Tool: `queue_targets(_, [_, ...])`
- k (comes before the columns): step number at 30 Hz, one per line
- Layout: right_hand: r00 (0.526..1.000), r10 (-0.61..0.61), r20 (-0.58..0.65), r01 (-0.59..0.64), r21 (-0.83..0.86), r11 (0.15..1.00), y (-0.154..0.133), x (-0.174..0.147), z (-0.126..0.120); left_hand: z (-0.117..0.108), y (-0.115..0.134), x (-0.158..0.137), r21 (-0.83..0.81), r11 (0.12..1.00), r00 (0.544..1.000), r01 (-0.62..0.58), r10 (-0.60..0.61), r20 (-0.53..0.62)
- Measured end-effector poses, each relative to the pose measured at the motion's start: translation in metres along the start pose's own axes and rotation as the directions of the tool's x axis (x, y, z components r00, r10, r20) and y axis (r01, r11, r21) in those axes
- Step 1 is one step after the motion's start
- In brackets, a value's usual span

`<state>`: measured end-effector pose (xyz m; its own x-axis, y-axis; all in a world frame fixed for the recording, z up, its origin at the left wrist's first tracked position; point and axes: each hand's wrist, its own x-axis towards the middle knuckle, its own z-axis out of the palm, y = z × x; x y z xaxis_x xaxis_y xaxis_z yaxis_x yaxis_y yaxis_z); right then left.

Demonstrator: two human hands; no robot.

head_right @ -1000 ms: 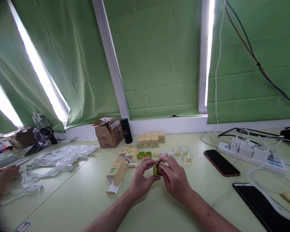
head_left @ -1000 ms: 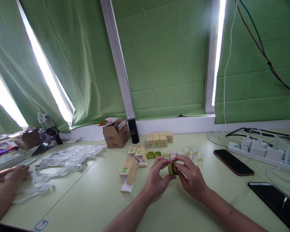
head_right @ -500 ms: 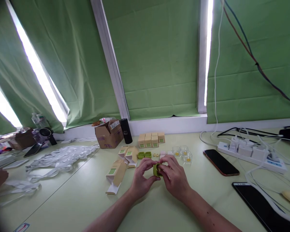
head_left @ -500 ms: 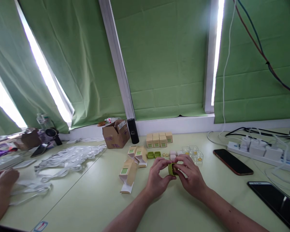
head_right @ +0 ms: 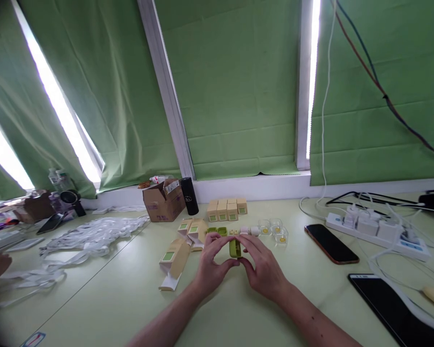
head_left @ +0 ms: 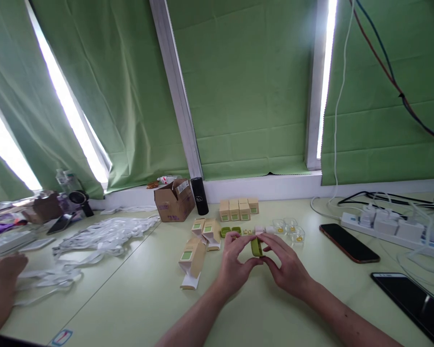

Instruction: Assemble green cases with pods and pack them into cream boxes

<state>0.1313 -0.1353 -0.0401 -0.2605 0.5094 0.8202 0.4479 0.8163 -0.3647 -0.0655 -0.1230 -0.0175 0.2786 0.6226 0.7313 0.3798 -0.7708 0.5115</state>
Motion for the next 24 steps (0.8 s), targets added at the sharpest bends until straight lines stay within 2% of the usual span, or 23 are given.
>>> queue_targets(6, [0.994,0.085,-0.065,-0.08,0.075,0.994,0.0025,0.0007,0.0016,0.0006,0.0019,-0.0024,-0.014,0.995,0.994,0.094,-0.095,-0.056])
queue_targets(9, [0.992,0.093,-0.084,-0.085,0.092,0.992,0.0004,0.0011,0.002,0.0035,-0.0023,-0.0029,-0.004,0.989,0.986,0.148,-0.148,-0.071])
queue_targets(14, [0.987,0.093,-0.133,-0.078,0.113,0.99,-0.0032,0.0016,0.0045,0.0082,-0.0036,-0.0025,-0.085,0.975,0.974,0.203,-0.21,-0.08])
queue_targets(24, [0.987,0.116,-0.114,-0.103,0.117,0.988,-0.0016,-0.0001,0.0062,0.0081,0.0028,0.0001,-0.118,0.939,0.944,0.323,-0.329,-0.037])
